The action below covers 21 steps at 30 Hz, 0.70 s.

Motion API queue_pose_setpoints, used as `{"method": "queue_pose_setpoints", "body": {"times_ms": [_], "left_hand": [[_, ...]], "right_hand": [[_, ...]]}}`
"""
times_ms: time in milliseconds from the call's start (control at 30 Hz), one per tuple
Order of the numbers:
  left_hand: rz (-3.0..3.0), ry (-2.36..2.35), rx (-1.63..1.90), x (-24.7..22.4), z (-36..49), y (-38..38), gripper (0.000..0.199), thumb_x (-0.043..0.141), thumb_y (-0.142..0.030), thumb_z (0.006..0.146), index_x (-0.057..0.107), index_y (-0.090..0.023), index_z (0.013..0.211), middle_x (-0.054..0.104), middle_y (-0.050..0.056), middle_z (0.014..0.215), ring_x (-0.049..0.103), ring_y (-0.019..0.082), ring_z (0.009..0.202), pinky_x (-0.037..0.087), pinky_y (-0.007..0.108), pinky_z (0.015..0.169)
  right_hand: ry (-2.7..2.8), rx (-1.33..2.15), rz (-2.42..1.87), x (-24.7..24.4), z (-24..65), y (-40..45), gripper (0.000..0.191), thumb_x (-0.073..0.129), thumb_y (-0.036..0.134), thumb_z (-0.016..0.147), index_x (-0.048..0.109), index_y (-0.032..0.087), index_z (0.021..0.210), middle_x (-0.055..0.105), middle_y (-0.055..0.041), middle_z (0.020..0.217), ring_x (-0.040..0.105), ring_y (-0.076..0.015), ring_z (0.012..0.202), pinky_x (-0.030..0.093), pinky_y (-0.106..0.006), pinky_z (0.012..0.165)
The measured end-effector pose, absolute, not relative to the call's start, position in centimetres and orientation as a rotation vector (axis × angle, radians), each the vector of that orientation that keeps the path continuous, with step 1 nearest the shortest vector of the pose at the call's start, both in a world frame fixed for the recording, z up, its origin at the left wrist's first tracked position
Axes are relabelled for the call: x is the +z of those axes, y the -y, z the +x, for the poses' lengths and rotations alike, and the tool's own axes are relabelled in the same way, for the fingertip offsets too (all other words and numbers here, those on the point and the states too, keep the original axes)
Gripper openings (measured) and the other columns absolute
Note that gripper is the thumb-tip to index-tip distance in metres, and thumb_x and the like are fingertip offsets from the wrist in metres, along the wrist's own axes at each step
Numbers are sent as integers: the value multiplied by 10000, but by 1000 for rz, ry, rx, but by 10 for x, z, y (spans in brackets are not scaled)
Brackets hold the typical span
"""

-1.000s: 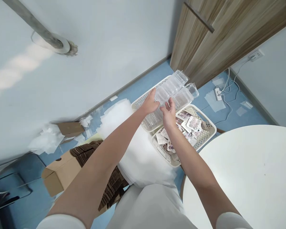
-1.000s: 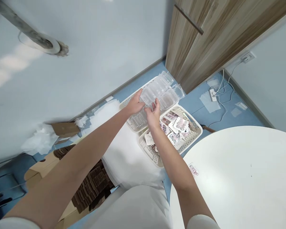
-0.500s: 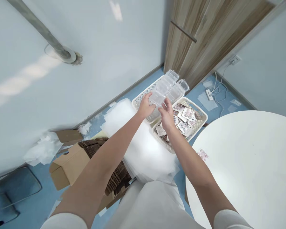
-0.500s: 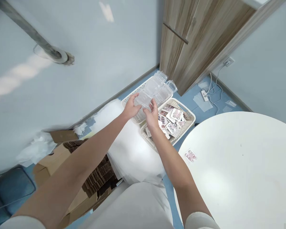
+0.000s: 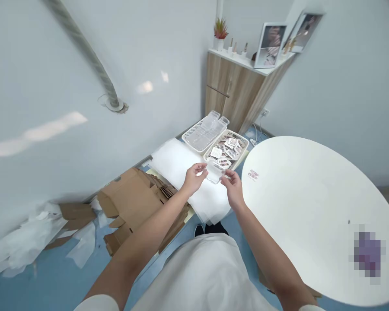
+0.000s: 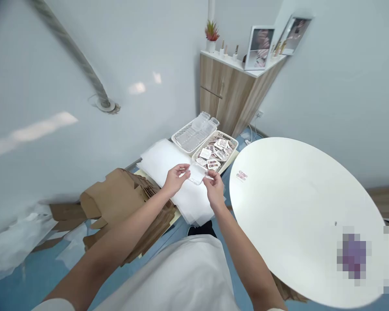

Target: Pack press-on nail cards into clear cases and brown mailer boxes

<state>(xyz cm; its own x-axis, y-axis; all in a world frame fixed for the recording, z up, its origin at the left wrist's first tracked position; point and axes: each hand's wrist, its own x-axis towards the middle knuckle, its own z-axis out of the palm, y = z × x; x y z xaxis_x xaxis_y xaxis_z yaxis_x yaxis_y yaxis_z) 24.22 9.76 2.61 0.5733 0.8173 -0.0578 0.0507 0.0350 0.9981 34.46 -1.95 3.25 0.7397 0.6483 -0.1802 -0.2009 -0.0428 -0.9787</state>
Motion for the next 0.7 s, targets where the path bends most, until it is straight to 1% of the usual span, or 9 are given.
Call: {"method": "queue_pose_setpoints", "body": {"times_ms": [67,167,267,333,433,533,633,700], "left_hand": [[1373,-752,629,24,229,-72,334,643,-270,653,584,-140,955,610,68,940,561,135,823,467,275,735],[1342,-676,506,23,220,-44,397,663,-288,640,563,-142,995,591,66,955,563,120,799,469,272,730],[1392,-558,369,29,224,-22,505,683,-271,625,513,-167,1089,545,76,1044,565,108,793,474,271,723],[1444,-457,272,35,233,-9,551,687,-261,624,484,-191,1131,500,90,1130,564,106,800,481,267,706],[1505,-303,141,44,251,13,582,685,-253,623,461,-211,1159,444,104,1213,565,101,793,489,259,693],[1518,-195,40,50,274,36,614,678,-252,630,429,-225,1191,393,115,1270,573,91,776,495,261,692],[1515,-109,-46,53,300,61,643,674,-252,638,401,-247,1219,344,120,1320,583,99,785,500,272,689],[1511,-84,-75,52,318,77,643,676,-261,640,403,-257,1222,340,120,1331,587,126,831,503,280,684]], "right_hand": [[391,709,-1488,32,334,52,310,608,339,664,529,203,932,582,-60,995,567,-142,741,459,-307,688],[401,649,-1574,32,328,96,296,609,377,668,554,198,898,594,-69,975,563,-167,791,457,-319,707],[420,582,-1647,40,331,132,352,620,394,657,557,214,952,581,-73,1046,557,-175,831,463,-321,709],[452,593,-1665,47,336,153,378,627,399,650,556,220,976,583,-67,1050,560,-166,802,465,-311,680],[483,619,-1673,54,345,181,320,627,405,654,579,205,900,617,-45,900,555,-145,710,450,-291,634],[425,578,-1681,54,354,210,277,631,401,656,581,193,832,597,-18,773,532,-126,651,433,-273,608],[348,552,-1679,54,364,240,350,629,404,661,565,205,942,577,-7,781,514,-113,627,424,-263,582],[330,536,-1687,56,373,260,372,615,415,674,563,211,981,568,-6,800,504,-108,620,421,-264,580]]}}
